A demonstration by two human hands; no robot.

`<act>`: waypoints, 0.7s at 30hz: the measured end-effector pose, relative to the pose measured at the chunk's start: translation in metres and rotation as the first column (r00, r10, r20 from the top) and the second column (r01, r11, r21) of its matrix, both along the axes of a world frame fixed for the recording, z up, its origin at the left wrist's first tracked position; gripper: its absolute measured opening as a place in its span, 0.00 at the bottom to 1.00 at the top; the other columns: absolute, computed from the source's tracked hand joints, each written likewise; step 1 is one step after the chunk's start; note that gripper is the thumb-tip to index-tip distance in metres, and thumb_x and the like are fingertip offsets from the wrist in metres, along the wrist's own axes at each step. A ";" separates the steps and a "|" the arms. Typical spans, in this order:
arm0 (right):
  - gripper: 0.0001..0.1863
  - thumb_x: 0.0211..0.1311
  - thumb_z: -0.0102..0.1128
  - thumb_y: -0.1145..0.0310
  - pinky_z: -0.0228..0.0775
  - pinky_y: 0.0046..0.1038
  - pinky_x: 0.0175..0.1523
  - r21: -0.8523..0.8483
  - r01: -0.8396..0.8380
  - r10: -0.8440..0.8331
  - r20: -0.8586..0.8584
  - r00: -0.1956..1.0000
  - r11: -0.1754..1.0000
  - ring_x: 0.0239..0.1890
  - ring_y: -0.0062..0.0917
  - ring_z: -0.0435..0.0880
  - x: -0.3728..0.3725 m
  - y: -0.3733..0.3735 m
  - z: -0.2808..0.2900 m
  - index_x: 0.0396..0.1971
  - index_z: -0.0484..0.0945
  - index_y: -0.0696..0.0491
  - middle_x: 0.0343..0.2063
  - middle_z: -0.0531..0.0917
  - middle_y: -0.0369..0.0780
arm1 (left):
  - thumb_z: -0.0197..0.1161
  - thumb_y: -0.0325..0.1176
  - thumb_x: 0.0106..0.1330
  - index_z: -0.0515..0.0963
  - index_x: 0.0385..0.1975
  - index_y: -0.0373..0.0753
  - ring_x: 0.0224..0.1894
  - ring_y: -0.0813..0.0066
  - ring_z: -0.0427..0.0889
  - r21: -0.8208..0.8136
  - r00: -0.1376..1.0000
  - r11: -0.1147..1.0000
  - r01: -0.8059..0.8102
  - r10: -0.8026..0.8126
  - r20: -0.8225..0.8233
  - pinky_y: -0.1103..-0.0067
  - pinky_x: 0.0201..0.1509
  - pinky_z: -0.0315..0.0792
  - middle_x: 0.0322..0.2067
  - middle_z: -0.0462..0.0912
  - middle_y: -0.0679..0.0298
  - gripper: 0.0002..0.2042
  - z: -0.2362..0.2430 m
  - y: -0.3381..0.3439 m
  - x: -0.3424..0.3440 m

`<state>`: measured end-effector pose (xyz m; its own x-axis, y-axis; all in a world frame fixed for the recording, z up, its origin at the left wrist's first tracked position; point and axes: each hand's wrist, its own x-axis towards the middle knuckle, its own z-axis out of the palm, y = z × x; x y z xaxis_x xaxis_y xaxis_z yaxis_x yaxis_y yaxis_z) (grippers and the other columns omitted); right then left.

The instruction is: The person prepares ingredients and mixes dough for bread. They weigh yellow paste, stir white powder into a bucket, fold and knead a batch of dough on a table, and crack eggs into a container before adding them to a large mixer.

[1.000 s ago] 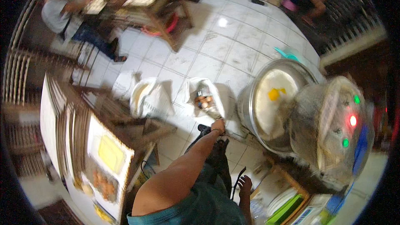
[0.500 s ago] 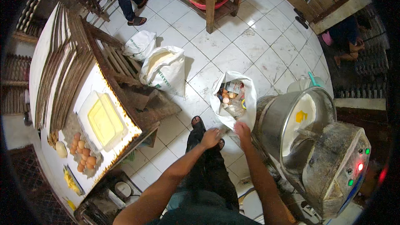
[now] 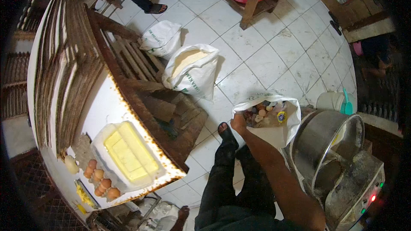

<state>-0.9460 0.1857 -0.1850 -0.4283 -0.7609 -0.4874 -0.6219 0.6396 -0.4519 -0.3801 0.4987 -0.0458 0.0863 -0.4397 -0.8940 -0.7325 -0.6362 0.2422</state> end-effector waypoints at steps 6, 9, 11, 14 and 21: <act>0.14 0.48 0.52 0.69 0.66 0.40 0.45 0.188 -0.294 0.254 0.209 0.944 0.937 0.42 0.44 0.74 0.049 -0.045 0.049 0.34 0.74 0.62 0.37 0.73 0.54 | 0.51 0.28 0.56 0.72 0.40 0.35 0.40 0.69 0.75 0.098 0.879 0.935 -0.341 0.354 -0.320 0.76 0.43 0.71 0.40 0.75 0.60 0.12 0.030 -0.004 -0.085; 0.13 0.49 0.50 0.70 0.65 0.39 0.47 0.285 -0.653 0.654 0.106 0.749 0.701 0.42 0.43 0.74 0.078 -0.069 0.035 0.35 0.75 0.59 0.37 0.76 0.50 | 0.49 0.25 0.57 0.74 0.38 0.35 0.41 0.70 0.74 0.007 0.879 0.964 -0.267 0.247 -0.408 0.77 0.43 0.70 0.41 0.75 0.60 0.11 0.021 -0.017 -0.108; 0.13 0.48 0.50 0.73 0.64 0.38 0.49 0.237 -0.559 0.448 0.392 0.803 0.795 0.42 0.42 0.74 0.100 -0.092 0.080 0.35 0.76 0.58 0.41 0.74 0.50 | 0.47 0.23 0.58 0.74 0.37 0.35 0.40 0.71 0.74 0.005 0.871 0.942 -0.336 0.313 -0.380 0.77 0.42 0.70 0.40 0.75 0.61 0.10 0.005 -0.013 -0.111; 0.23 0.47 0.53 0.72 0.65 0.39 0.48 0.125 -0.700 0.643 0.309 0.701 0.703 0.44 0.43 0.73 0.135 -0.079 0.008 0.47 0.66 0.59 0.41 0.73 0.51 | 0.49 0.36 0.61 0.69 0.45 0.38 0.40 0.71 0.74 0.044 0.803 0.877 -0.479 0.458 -0.382 0.74 0.41 0.68 0.41 0.75 0.61 0.15 0.020 -0.051 -0.119; 0.35 0.47 0.54 0.67 0.65 0.40 0.48 0.047 -0.606 0.560 0.331 0.759 0.794 0.46 0.42 0.71 0.101 -0.039 0.096 0.57 0.52 0.56 0.44 0.71 0.51 | 0.55 0.31 0.58 0.71 0.42 0.34 0.35 0.74 0.74 -0.033 0.755 0.770 -0.637 0.614 -0.230 0.79 0.40 0.68 0.32 0.76 0.62 0.13 0.053 -0.059 -0.177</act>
<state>-0.8452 0.1463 -0.0892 0.2511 -0.7288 -0.6370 -0.7531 0.2663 -0.6016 -0.5572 0.4401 0.0073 0.2049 -0.4391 -0.8748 -0.1098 -0.8984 0.4252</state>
